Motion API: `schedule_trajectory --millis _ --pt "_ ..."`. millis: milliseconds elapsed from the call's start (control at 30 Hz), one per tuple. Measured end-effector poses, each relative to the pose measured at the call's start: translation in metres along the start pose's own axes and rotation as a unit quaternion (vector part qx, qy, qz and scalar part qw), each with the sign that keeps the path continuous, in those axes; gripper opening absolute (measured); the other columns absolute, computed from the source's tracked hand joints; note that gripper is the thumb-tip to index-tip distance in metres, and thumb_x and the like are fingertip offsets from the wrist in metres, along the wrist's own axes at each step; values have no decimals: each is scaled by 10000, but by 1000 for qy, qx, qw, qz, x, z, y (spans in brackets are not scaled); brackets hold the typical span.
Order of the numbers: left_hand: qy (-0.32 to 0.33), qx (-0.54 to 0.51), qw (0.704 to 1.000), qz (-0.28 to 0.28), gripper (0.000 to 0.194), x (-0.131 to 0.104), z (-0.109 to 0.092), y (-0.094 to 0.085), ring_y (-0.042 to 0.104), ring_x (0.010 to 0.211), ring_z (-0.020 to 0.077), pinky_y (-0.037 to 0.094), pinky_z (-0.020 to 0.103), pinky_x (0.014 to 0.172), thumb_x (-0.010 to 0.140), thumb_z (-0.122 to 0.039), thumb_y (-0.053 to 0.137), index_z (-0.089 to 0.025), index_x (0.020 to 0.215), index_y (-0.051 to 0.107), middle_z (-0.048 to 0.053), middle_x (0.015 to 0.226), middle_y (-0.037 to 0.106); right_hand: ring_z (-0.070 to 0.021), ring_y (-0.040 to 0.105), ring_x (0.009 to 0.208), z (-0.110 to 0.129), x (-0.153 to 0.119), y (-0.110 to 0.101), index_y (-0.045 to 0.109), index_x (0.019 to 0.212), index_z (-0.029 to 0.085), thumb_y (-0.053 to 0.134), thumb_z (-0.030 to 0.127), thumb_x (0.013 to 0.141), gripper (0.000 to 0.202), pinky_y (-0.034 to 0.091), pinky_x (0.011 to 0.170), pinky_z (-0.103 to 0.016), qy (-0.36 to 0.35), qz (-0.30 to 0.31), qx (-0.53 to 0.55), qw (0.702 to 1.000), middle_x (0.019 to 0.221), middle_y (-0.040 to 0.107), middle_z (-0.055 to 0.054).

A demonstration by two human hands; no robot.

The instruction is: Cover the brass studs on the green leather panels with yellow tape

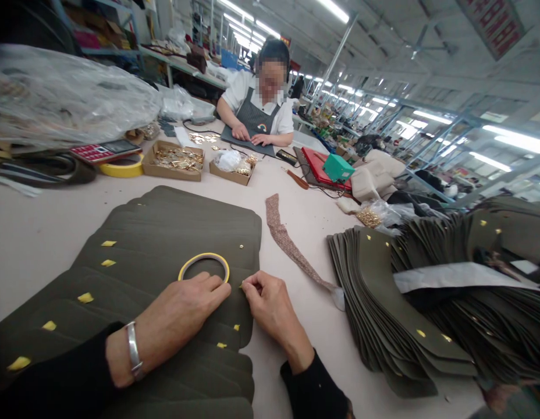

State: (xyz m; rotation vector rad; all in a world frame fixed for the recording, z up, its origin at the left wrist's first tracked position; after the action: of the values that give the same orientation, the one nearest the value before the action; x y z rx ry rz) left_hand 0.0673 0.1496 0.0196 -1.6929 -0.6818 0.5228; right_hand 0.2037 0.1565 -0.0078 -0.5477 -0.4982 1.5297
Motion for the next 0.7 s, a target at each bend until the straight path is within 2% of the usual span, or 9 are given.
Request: schedule_trajectory --millis 133,300,367,433,467,567,633,700 --pt "3 -4 1000 0 180 1 0 -1 560 798 236 526 359 675 902 -64 425 -177 910 565 68 889 616 -124 558 578 13 1 -1 653 736 163 540 160 831 147 400 546 -224 -62 -39 -72 995 653 638 2" --pt "3 -7 1000 6 175 -1 0 0 567 805 232 522 351 682 904 -70 430 -177 920 568 66 896 618 -133 585 582 11 3 2 648 734 176 551 160 824 134 418 564 -233 -49 -47 -91 994 653 649 0" --pt "5 -5 1000 4 183 -1 0 0 568 800 229 519 348 678 905 -69 423 -178 931 567 66 898 619 -142 594 569 6 3 0 660 930 178 575 182 826 134 434 564 -238 -31 -52 -80 995 616 633 22" --pt "7 -2 1000 2 189 -1 0 0 570 793 228 516 347 678 905 -65 418 -178 935 567 66 894 621 -144 587 526 2 0 -5 580 1152 170 579 211 851 304 448 545 -241 -21 -65 -58 996 578 604 51" --pt "7 0 1000 1 188 -1 0 -1 571 788 227 514 346 678 904 -64 418 -177 932 566 65 888 623 -144 588 523 2 -2 -8 557 1178 169 570 223 869 314 455 544 -242 -31 -73 -55 995 591 607 49" --pt "8 2 1000 -5 181 -1 0 -2 573 783 228 511 344 675 897 -61 430 -179 919 565 60 879 626 -163 636 698 14 -11 -13 625 974 187 519 209 919 121 487 662 -266 -141 -73 -119 980 785 668 -35" --pt "7 -2 1000 -17 180 -1 1 -2 574 781 228 508 340 666 891 -58 436 -187 910 561 52 875 626 -193 633 827 23 -16 -7 647 903 185 497 180 931 152 484 760 -295 -219 -39 -196 955 882 672 -78" --pt "7 -7 999 -31 179 -1 4 -3 574 779 222 502 329 661 891 -61 439 -196 897 556 42 867 625 -207 626 834 27 -17 1 662 923 169 480 161 936 182 483 772 -310 -244 -6 -254 936 876 668 -93"
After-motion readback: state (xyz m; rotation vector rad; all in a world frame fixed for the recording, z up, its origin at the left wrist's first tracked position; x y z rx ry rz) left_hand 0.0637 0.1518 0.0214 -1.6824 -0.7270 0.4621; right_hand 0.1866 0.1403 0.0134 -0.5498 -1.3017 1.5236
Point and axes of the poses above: each hand's wrist, its own x-axis towards the middle knuckle, its own y-axis out of the palm, z = x × y, the point moved 7 cm from there along x, towards the middle knuckle
